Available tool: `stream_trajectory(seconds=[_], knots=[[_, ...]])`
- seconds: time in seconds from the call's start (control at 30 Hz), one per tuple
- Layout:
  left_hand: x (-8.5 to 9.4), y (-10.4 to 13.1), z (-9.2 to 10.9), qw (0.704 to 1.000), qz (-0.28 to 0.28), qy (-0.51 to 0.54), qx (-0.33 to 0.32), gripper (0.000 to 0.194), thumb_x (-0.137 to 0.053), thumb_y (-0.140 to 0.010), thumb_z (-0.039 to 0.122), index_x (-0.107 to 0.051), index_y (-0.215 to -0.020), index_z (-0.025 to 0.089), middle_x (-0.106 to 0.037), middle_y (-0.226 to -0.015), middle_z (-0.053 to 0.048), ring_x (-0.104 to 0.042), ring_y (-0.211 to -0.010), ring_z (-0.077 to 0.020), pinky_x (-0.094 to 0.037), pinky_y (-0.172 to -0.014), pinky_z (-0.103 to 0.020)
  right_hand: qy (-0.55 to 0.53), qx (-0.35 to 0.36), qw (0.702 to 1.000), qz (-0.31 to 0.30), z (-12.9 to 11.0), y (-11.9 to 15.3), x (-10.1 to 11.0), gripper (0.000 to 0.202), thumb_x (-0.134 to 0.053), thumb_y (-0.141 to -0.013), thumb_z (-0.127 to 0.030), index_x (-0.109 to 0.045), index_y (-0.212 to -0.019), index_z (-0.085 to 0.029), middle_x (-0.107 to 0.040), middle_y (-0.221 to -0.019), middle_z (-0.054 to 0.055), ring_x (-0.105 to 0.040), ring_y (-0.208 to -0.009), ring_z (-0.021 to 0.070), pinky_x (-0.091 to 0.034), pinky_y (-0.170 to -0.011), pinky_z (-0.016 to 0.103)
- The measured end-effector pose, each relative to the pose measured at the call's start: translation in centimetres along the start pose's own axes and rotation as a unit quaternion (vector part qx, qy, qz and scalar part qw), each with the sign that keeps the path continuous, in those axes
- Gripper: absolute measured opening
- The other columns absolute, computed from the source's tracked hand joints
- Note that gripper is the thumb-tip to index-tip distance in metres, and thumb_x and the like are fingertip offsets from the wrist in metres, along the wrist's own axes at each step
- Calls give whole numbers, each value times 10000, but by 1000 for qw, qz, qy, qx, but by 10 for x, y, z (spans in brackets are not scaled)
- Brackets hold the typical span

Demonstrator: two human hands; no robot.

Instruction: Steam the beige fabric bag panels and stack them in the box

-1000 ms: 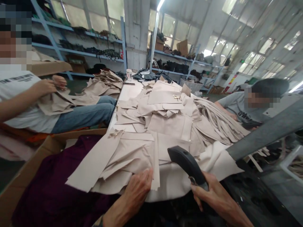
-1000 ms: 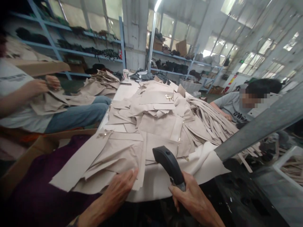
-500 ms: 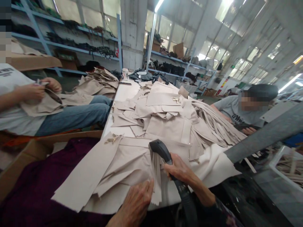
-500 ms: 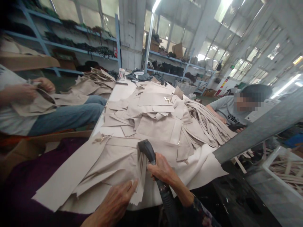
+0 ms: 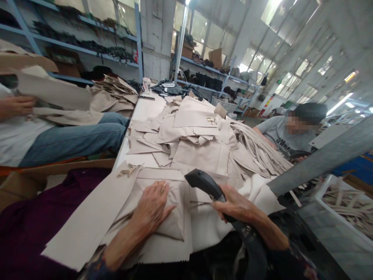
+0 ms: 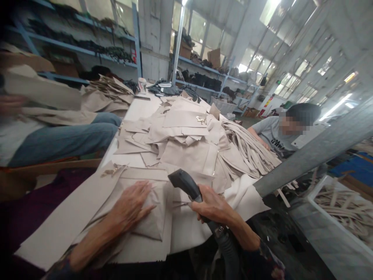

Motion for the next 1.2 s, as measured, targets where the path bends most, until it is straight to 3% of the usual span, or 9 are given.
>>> stream_trajectory(seconds=[0.07,0.17,0.27,0.4,0.57,0.7,0.83,0.97,1.2], knots=[[-20,0,-5,997,30,-62,26,545,-545,-811,384,-525,-1236,45,-489,-1318,-238,-426,-1242,-356,-350,-1011,-517,32,3,999,-27,-1,-4,-5,117,-548,-734,-193,-511,-841,-163,-565,-515,-46,-558,-430,100,-434,-392,163],[-41,10,-4,994,42,-100,11,589,-473,-844,384,-465,-1308,21,-378,-1416,-243,-331,-1315,-365,-277,-1053,-537,52,7,997,-48,-5,-20,-15,118,-544,-703,-170,-498,-811,-160,-551,-493,-51,-550,-412,99,-421,-374,159],[-46,17,-3,993,34,-114,9,602,-414,-866,391,-438,-1334,12,-322,-1449,-239,-293,-1338,-369,-246,-1065,-543,41,9,998,-51,-9,-41,-20,112,-534,-703,-175,-476,-799,-165,-547,-488,-46,-534,-399,103,-414,-362,171],[-42,15,-3,994,24,-108,14,613,-397,-872,386,-418,-1344,-4,-300,-1454,-250,-259,-1354,-374,-226,-1071,-547,33,23,999,5,-12,-55,-13,109,-516,-765,-244,-469,-824,-167,-561,-541,-27,-540,-441,104,-432,-403,184],[-42,15,-3,996,19,-86,16,624,-379,-874,394,-417,-1339,-20,-285,-1455,-264,-256,-1355,-378,-205,-1076,-555,27,17,999,39,-4,-18,-6,81,-500,-794,-240,-466,-833,-178,-565,-550,-28,-551,-462,110,-438,-427,188],[-41,15,-2,997,14,-76,23,628,-387,-870,395,-413,-1339,-21,-282,-1457,-262,-245,-1361,-373,-197,-1080,-559,3,-24,1000,11,11,25,-26,87,-505,-780,-203,-465,-854,-179,-537,-509,-59,-536,-418,103,-411,-399,175],[-40,15,-2,997,20,-66,25,629,-398,-866,389,-409,-1342,-21,-288,-1452,-266,-252,-1358,-375,-200,-1077,-565,-14,-56,998,-27,17,39,-51,118,-494,-770,-183,-470,-885,-175,-530,-503,-69,-523,-406,93,-397,-388,163],[-38,14,-4,997,22,-63,24,610,-397,-869,382,-427,-1335,-10,-295,-1450,-263,-266,-1352,-376,-220,-1069,-560,5,-29,999,-14,13,16,-56,113,-506,-751,-184,-479,-860,-174,-530,-493,-63,-530,-411,100,-415,-388,169],[-38,14,2,996,18,-73,38,589,-408,-866,372,-421,-1348,34,-308,-1462,-218,-268,-1360,-339,-235,-1082,-527,12,38,999,25,-3,-54,-41,48,-502,-758,-213,-485,-782,-175,-559,-533,-24,-536,-441,115,-424,-399,198]])
Point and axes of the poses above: each hand's wrist, its own y-axis away from the middle knuckle, its own x-axis out of the back of the hand, z = x × y, the point moved 1 cm from there along -y, towards the middle knuckle
